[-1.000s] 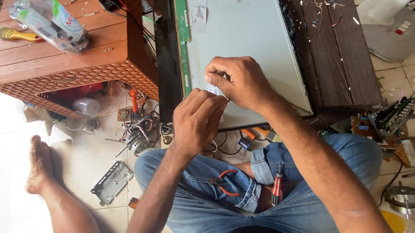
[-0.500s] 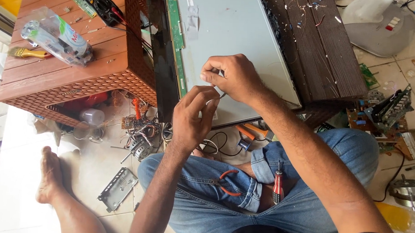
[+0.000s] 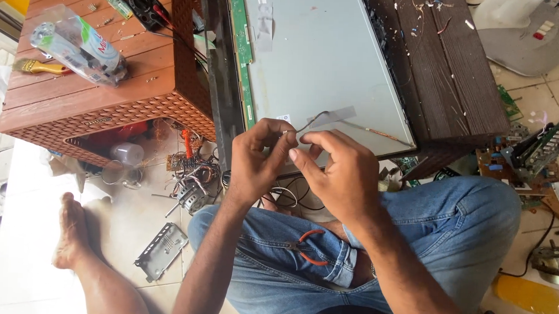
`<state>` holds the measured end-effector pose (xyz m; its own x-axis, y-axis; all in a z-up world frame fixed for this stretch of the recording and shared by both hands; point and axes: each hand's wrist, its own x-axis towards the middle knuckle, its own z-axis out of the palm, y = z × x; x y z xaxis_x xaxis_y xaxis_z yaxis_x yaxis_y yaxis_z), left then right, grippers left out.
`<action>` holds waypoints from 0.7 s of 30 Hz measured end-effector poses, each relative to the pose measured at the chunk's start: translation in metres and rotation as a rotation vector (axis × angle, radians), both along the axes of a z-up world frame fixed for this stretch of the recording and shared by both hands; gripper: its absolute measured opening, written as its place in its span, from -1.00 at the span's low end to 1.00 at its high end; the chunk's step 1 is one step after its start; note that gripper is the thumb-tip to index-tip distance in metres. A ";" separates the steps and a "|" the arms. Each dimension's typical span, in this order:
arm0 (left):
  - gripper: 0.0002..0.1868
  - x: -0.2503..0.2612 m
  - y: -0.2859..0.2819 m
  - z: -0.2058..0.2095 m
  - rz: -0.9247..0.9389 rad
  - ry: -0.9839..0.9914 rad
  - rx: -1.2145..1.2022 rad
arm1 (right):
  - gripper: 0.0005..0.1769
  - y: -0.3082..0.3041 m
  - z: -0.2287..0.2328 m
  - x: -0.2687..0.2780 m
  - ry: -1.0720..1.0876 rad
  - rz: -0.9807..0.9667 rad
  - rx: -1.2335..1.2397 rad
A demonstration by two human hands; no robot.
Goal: Installing and securing a thin wire to an electronic display panel using pliers and tape.
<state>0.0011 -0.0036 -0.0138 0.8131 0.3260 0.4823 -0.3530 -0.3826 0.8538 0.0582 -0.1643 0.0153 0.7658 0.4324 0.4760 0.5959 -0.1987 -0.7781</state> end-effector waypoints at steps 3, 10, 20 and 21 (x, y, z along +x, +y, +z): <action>-0.93 -0.002 -0.003 0.008 -0.038 0.058 -0.117 | -0.72 0.004 -0.007 -0.004 -0.069 -0.065 -0.108; -0.91 0.006 0.001 0.007 -0.135 0.053 -0.332 | -0.81 0.012 -0.025 -0.003 -0.110 -0.166 -0.282; -0.88 -0.001 -0.003 0.017 -0.125 0.111 -0.356 | -0.75 -0.011 0.004 -0.010 -0.024 0.132 -0.178; -0.89 -0.002 -0.004 0.016 -0.127 0.118 -0.350 | -0.73 -0.013 0.007 -0.009 0.040 0.174 -0.135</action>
